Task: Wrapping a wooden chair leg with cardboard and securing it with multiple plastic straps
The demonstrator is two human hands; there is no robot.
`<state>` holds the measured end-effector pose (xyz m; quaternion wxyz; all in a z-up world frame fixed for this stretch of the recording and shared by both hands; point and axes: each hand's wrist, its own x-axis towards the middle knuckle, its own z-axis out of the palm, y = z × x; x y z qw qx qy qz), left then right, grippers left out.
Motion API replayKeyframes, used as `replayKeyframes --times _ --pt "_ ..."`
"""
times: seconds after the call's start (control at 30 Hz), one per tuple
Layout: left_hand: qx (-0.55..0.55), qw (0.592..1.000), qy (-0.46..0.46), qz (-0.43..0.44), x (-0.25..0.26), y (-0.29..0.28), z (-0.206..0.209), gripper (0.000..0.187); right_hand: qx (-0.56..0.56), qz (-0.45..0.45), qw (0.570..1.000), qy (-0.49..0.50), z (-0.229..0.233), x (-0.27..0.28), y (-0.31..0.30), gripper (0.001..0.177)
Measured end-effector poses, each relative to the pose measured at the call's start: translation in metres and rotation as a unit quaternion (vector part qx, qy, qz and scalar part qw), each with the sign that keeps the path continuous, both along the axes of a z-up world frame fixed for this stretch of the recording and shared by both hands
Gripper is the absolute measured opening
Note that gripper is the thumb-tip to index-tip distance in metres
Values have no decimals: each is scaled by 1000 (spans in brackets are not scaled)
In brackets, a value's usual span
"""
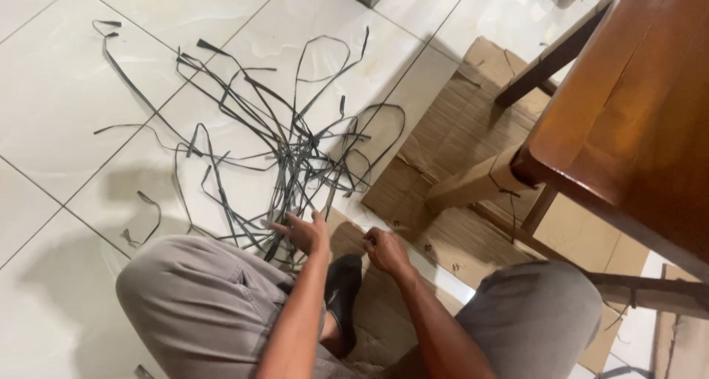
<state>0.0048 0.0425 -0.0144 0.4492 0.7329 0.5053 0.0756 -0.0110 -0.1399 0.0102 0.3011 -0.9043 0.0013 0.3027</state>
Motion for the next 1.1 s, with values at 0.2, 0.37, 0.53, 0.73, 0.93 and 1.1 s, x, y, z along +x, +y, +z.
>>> replayKeyframes --times 0.2,0.37,0.53,0.73,0.93,1.1 --pt "235 939 -130 -214 13 -24 -24 37 -5 9 1000 7 -9 -4 -9 33" --pt "145 836 70 -525 42 -29 -9 31 1 -3 1000 -1 -13 -8 -19 29" --pt "121 794 165 -572 65 -16 -55 54 -7 -15 1000 -5 -5 -14 -29 28" --pt "158 809 134 -550 67 -17 -94 47 -15 -16 1000 -1 -4 -15 -38 28" --pt "73 911 -130 -385 45 -55 6 24 -23 -9 1000 -16 -8 -15 -32 28" --pt "-60 936 -165 -306 19 -80 60 33 -13 -14 999 -34 -9 -8 -27 29"
